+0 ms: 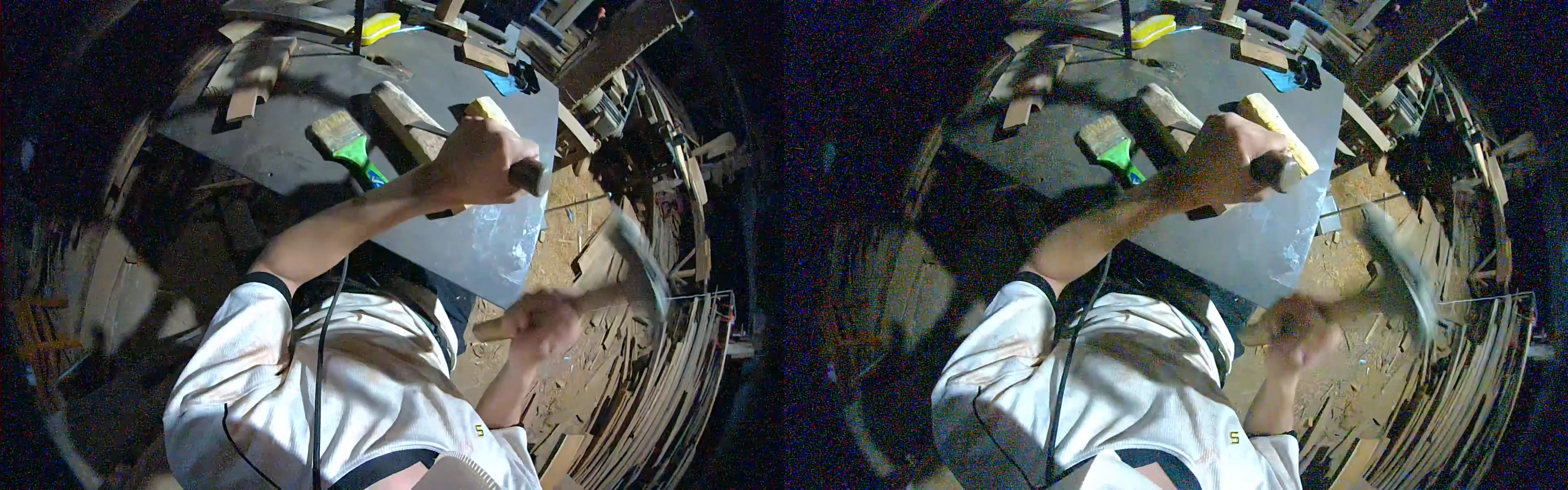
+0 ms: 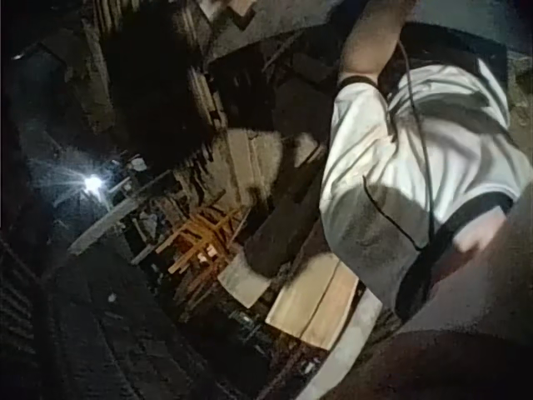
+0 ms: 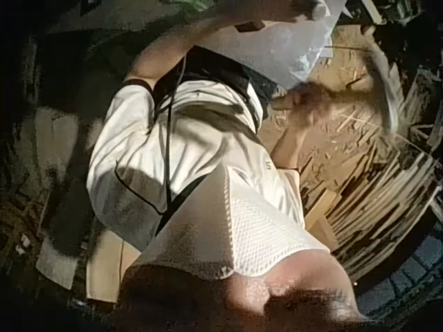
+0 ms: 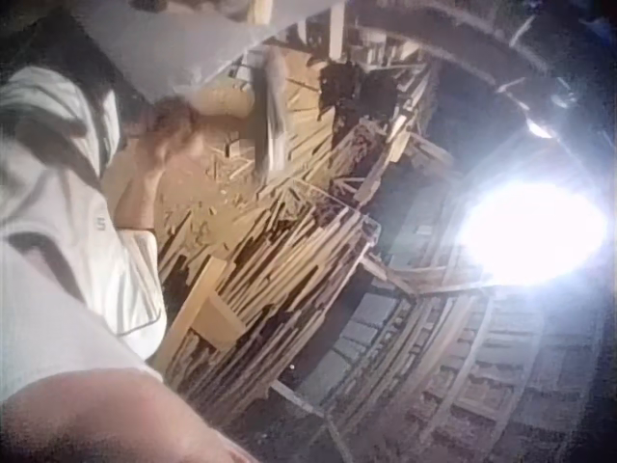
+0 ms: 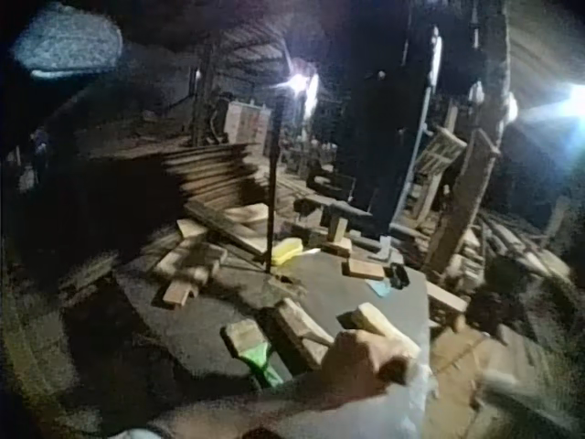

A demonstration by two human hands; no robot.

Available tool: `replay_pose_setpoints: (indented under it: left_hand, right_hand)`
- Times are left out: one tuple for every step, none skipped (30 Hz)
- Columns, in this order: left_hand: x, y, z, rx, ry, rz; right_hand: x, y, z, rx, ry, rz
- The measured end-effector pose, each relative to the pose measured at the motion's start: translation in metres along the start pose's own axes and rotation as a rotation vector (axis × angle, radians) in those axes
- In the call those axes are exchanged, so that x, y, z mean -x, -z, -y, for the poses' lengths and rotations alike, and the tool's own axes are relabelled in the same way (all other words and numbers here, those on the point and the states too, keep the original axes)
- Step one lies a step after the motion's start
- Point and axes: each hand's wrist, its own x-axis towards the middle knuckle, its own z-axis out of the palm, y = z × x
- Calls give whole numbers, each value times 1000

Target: The person cleans a rectangular wooden block with a green brush, then uses a hammer and chisel to chip away at the wood's surface. Finally, the person smooths the wood with a blue sanding block.

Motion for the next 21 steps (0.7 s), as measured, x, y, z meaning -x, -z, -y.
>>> replay_pose_setpoints:
  left_hand:
    - [5,1,4,-7,30,51]
    - [11,1,13,-28,51,98]
    - [12,3,19,-39,68,142]
    - [12,-2,21,-132,70,188]
    - [13,0,19,-120,40,246]
    - [13,2,18,-108,9,303]
    - [12,4,17,-95,-23,359]
    - [14,10,12,-20,-87,383]
    - [9,20,7,38,1,570]
    - [9,25,8,24,11,641]
    - [9,32,10,8,20,709]
    - [11,39,13,-17,49,758]
    - [11,40,22,-98,84,839]
    - [18,37,35,-123,105,839]
    - [20,36,41,-144,121,844]
    - [24,35,46,-149,121,835]
    - [25,35,44,-151,121,830]
    - [27,35,42,-153,122,824]
    - [29,36,39,-181,142,832]
    - [29,39,30,-203,166,833]
    - [30,40,25,-226,189,833]
  right_hand:
    - [-3,3,6,105,-211,27]
    - [-11,-1,15,206,-411,80]
    - [-10,0,13,147,-350,32]
    - [-4,3,7,87,-288,-15]
    - [3,6,1,31,-246,-59]
    - [9,2,-4,-140,-187,-313]
    - [10,16,-3,-200,-194,-268]
    - [10,14,5,-174,-220,-282]
    - [8,11,15,-150,-236,-292]
    - [11,15,12,-137,-255,-335]
    - [15,19,9,-123,-271,-376]
    - [17,22,8,-109,-288,-417]
    - [18,25,8,-117,-304,-413]
    - [19,26,8,-128,-324,-404]
    - [20,27,7,-138,-343,-403]
    - [20,28,5,-141,-348,-397]
    - [22,31,2,-143,-358,-395]
    - [24,32,-1,-145,-367,-392]
    - [25,31,-2,-155,-384,-375]
    - [24,32,-2,-156,-403,-355]
    - [23,32,-2,-157,-421,-334]
